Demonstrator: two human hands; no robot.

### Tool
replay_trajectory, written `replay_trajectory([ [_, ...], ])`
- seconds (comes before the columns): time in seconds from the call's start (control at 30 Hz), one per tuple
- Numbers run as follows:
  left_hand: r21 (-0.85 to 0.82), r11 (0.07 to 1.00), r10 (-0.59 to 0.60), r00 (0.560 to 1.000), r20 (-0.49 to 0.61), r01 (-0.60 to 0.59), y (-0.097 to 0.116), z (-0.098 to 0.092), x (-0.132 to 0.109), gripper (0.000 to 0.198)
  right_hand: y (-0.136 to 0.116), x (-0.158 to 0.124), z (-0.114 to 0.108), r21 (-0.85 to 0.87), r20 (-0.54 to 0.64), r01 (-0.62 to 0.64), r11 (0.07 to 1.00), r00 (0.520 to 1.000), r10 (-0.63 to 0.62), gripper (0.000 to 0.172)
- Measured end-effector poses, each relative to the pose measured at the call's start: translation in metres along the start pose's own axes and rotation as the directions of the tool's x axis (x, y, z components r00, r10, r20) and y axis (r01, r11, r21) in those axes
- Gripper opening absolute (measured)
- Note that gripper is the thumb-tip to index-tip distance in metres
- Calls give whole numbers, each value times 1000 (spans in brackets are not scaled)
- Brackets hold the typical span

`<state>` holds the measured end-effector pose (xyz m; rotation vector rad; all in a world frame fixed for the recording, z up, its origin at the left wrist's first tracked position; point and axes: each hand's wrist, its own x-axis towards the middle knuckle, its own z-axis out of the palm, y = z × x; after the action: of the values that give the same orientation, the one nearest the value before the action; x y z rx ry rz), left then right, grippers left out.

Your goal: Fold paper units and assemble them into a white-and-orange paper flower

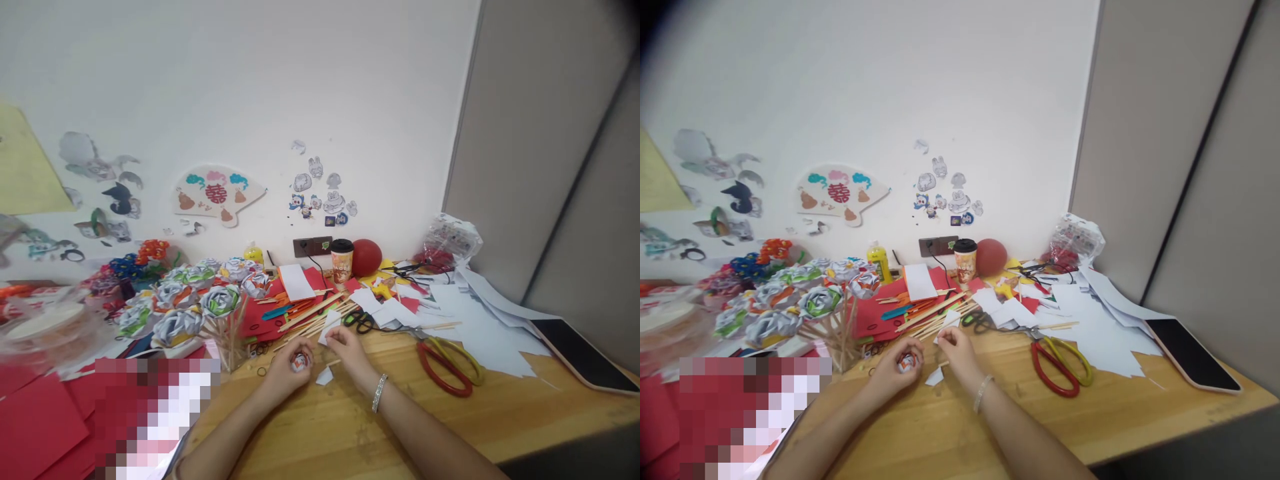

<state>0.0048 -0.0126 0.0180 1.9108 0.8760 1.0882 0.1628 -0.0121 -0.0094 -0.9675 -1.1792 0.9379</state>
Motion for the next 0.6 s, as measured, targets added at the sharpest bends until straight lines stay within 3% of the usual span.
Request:
replay_trajectory([
  [0.27,21,998,52,995,81,-54,-3,0,-1,15,5,1,2,-60,49,1,998,999,2,5],
  [0.43,140,987,59,993,102,-73,-2,1,-1,11,10,2,2,-95,76,-13,995,997,20,3],
  [0.53,183,980,59,990,126,-82,-4,1,0,17,10,1,3,-120,91,-13,993,996,24,3],
  [0.6,202,976,51,985,163,-84,-9,1,0,32,7,-1,3,-139,101,-8,990,995,23,3],
])
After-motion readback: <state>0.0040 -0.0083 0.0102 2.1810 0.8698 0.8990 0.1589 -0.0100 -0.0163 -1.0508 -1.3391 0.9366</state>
